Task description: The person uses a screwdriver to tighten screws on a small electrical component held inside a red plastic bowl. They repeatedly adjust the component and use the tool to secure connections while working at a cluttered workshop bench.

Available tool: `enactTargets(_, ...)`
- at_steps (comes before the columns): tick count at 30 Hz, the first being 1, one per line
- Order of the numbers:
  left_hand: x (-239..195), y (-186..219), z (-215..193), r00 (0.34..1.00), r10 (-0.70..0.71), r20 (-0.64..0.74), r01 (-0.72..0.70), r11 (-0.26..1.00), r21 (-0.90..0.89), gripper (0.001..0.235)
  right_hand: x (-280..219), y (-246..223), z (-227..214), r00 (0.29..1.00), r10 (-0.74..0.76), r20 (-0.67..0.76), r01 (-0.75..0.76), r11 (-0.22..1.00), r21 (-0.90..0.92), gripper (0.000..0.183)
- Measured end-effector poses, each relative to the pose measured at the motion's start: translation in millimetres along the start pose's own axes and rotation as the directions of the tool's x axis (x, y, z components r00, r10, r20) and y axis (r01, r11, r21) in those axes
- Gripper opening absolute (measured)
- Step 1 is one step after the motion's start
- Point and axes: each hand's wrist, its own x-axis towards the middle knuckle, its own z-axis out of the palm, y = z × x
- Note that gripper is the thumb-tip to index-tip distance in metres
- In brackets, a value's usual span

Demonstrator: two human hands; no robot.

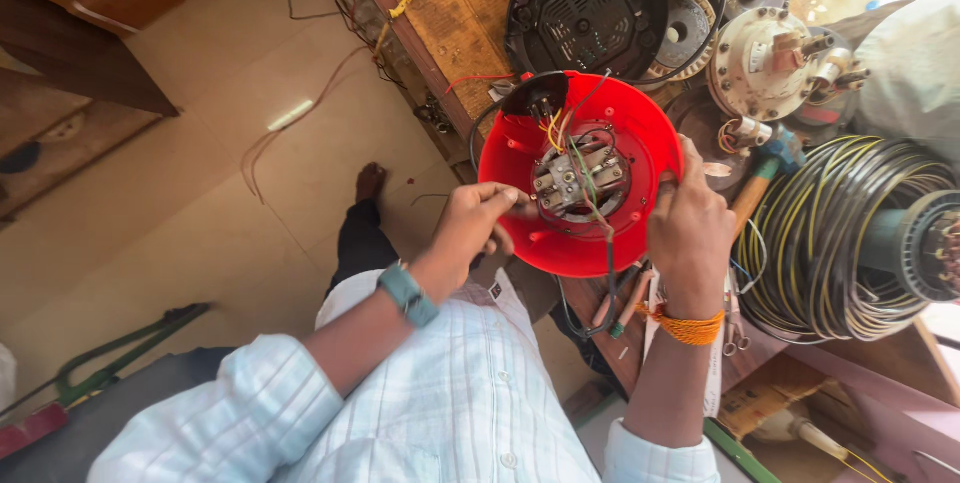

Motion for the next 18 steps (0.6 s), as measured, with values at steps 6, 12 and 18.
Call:
enactTargets(6,-38.6,20.3,-11.0,0.825,0.551,0.122,-0.541,0.712,0.447,0.014,14.3,35.6,-6.9,0.995,-0.071,0.067,0.068,0.996,0.053,0.041)
enactTargets(12,-0.2,56.9,5.0,0.173,0.664,0.728,-0.772,-0.367,0.518,0.042,37.8,55.6,-18.9,0.964,-0.202,0.174,0.155,0.955,0.252,0.036)
enactTargets(18,56.2,100.1,79.1,0.102,0.169,0.980,-0.849,-0.500,0.174,0.101,61.8,86.7,-19.2,0.944,-0.174,0.281,0.051,0.916,0.398,0.038)
